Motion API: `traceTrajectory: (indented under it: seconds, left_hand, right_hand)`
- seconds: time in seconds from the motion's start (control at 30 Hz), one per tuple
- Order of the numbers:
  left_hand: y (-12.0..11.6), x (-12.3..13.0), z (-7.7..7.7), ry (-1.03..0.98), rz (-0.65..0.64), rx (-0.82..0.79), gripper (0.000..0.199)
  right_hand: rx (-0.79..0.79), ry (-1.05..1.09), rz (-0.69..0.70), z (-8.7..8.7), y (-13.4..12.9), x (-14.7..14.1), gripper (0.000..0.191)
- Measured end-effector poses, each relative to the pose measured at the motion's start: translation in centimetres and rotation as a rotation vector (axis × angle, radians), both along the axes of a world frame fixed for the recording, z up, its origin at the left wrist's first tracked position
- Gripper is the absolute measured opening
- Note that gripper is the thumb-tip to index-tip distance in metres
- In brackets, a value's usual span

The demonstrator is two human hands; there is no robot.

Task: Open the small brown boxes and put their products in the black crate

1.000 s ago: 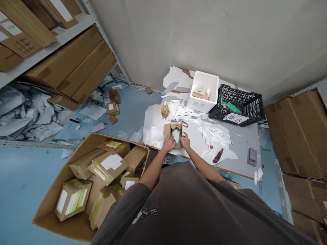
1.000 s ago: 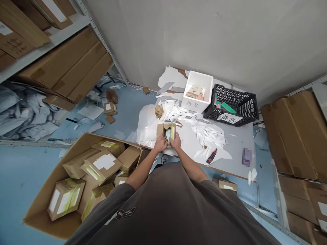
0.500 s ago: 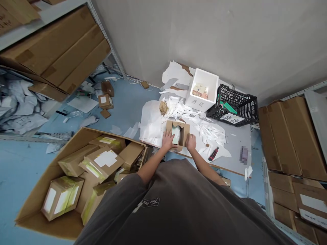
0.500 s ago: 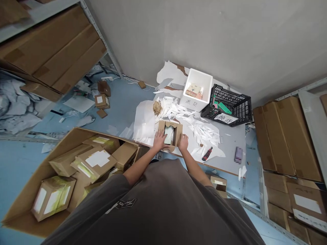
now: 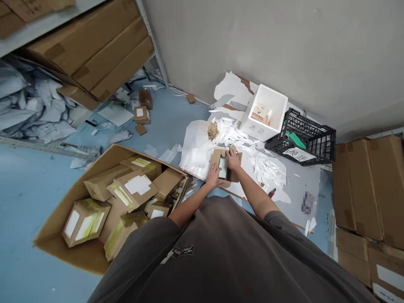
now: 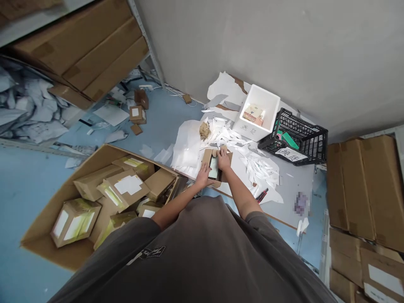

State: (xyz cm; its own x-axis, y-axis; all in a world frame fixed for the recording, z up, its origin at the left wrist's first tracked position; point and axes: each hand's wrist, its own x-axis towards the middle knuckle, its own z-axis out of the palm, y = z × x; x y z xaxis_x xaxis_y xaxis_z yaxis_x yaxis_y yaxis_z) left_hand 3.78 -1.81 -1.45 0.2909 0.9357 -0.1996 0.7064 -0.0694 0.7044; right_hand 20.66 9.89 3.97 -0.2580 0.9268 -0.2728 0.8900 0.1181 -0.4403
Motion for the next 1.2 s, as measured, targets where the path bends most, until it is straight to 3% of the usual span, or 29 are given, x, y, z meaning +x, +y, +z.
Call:
traceTrajectory:
  seconds: [0.1, 0.23, 0.33, 0.47, 0.6, 0.67, 0.8, 0.97, 1.07, 1.2]
  left_hand:
    - [-0.2, 0.5, 0.2, -0.014, 0.05, -0.004, 0.111]
    - [-0.5, 1.2, 0.7, -0.001, 0.127, -0.004, 0.131]
    - [-0.6, 1.5, 0.9, -0.017, 0.121, 0.0, 0.131]
    - [-0.8, 1.6, 1.3, -0.003, 0.105, 0.008, 0.128]
    - [-1.1, 1.3, 2.1, 0.075, 0.153, -0.034, 0.135]
    - [-1.1, 1.1, 2.5, 0.124, 0.189, -0.091, 0.138]
    - [-0.8, 0.9, 3.3, 0.118, 0.219, -0.162, 0.143]
    - [0.0, 0.5, 4.4, 0.162, 0.272, -0.138, 0.139]
    - [0.8, -0.2, 4.6, 0.187, 0.28, -0.083, 0.139]
    - [2.2, -2.0, 4.9, 0.233, 0.274, -0.035, 0.137]
  right_hand:
    - [0.025, -0.009, -0.039, -0.2, 0.1, -0.7, 0.085]
    - [0.123, 0.051, -0.207, -0.8, -3.1, -1.3, 0.069]
    - [-0.087, -0.009, -0.339, -1.7, -5.9, -2.0, 0.065]
    - [-0.392, -0.056, -0.494, -3.0, -6.1, -3.9, 0.105]
    - [-0.514, -0.051, -0.565, -2.9, -4.3, -5.5, 0.143]
    - [-0.515, -0.133, -0.523, -2.3, -4.0, -5.8, 0.146]
    - [-0.427, -0.23, -0.44, -0.1, -4.5, -5.6, 0.129]
    - [-0.345, -0.2, -0.392, 4.4, -4.2, -4.0, 0.127]
    - [-0.306, -0.141, -0.399, 7.4, -3.7, -1.8, 0.129]
    - [-0.246, -0.006, -0.473, 10.2, -4.1, 3.5, 0.127]
